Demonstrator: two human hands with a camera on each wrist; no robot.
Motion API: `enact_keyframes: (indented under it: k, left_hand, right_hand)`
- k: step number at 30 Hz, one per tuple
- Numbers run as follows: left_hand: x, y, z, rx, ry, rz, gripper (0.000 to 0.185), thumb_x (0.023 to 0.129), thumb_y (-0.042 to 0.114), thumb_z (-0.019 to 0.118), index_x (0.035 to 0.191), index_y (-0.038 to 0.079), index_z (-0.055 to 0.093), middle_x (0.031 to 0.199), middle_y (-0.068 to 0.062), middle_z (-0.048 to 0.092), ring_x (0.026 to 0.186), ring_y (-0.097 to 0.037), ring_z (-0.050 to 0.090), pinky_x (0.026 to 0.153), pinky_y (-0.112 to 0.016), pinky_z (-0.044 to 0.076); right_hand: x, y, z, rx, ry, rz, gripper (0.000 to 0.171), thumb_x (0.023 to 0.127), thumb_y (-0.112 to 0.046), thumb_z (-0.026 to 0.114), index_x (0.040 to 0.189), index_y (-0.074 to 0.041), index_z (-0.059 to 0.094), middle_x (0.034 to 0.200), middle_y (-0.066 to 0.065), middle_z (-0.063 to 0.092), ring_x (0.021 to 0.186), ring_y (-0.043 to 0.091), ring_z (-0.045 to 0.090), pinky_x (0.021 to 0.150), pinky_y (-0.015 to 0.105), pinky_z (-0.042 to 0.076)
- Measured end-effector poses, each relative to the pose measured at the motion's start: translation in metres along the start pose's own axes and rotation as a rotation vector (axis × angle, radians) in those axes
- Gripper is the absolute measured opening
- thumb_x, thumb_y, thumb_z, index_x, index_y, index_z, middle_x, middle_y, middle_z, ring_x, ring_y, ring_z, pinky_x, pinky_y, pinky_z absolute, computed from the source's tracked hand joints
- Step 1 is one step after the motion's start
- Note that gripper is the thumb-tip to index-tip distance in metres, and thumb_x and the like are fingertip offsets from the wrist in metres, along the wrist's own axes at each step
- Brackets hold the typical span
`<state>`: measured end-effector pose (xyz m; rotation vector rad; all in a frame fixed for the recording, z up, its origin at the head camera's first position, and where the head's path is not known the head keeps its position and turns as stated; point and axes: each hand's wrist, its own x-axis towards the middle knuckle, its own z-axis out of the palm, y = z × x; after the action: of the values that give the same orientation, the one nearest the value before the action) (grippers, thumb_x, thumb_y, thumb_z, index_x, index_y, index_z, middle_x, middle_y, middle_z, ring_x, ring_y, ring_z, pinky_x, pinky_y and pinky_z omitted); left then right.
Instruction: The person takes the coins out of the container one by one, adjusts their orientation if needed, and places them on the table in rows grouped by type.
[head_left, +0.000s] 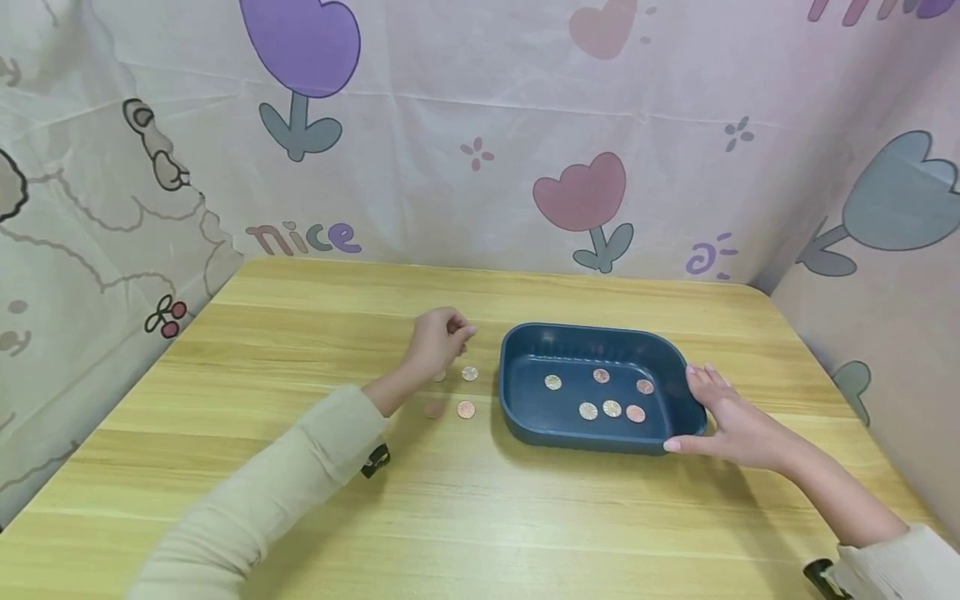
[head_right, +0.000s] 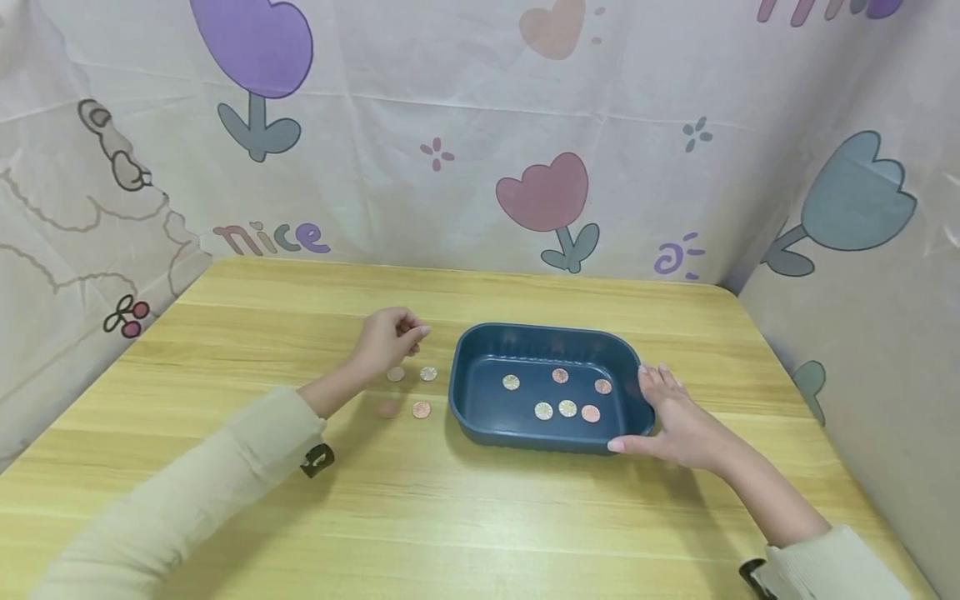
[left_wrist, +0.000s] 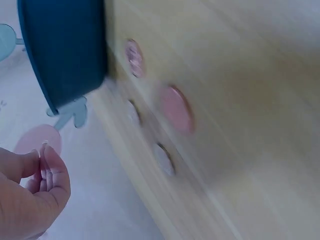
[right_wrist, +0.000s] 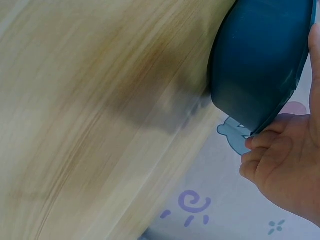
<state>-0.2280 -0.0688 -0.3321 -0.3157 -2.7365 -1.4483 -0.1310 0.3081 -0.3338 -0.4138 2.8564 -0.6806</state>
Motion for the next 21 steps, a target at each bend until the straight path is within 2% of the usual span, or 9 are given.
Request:
enact_keyframes:
  k: [8,12,18,21]
  left_hand:
    - [0.002,0.018,0.027,-0.052,0.023,0.03,0.012,0.088,0.008,0.062,0.085,-0.004,0.062,0.073,-0.016,0.064,0.068,-0.031,0.066,0.053,-0.019,0.052]
    - [0.003,0.028,0.042,-0.044,0.013,0.067,0.014,0.088,0.009,0.063,0.082,-0.003,0.062,0.072,-0.016,0.065,0.06,-0.022,0.064,0.05,-0.018,0.05]
    - [0.008,0.044,0.066,0.068,-0.088,0.121,0.013,0.088,0.01,0.063,0.083,-0.002,0.064,0.075,-0.015,0.066,0.056,-0.009,0.05,0.048,-0.015,0.039]
    - [0.011,0.05,0.077,0.094,-0.154,0.096,0.012,0.088,0.01,0.063,0.083,-0.001,0.065,0.075,-0.012,0.066,0.056,-0.008,0.048,0.048,-0.015,0.038]
  right_hand:
    - [0.001,-0.001,-0.001,0.0,0.002,-0.013,0.11,0.073,-0.044,0.075,0.142,0.013,0.012,0.148,0.035,0.01,0.138,0.051,-0.002,0.102,0.072,0.012]
    - [0.001,-0.002,0.0,0.001,0.002,-0.019,0.11,0.072,-0.045,0.075,0.142,0.013,0.013,0.148,0.035,0.01,0.138,0.05,-0.002,0.101,0.072,0.013]
    - [-0.001,-0.002,0.0,0.0,0.008,-0.011,0.111,0.072,-0.045,0.075,0.142,0.013,0.012,0.148,0.035,0.009,0.137,0.051,-0.001,0.102,0.071,0.013]
    - [-0.002,-0.001,-0.001,-0.002,0.012,-0.006,0.111,0.072,-0.046,0.075,0.142,0.013,0.012,0.148,0.035,0.009,0.137,0.051,-0.001,0.102,0.071,0.013]
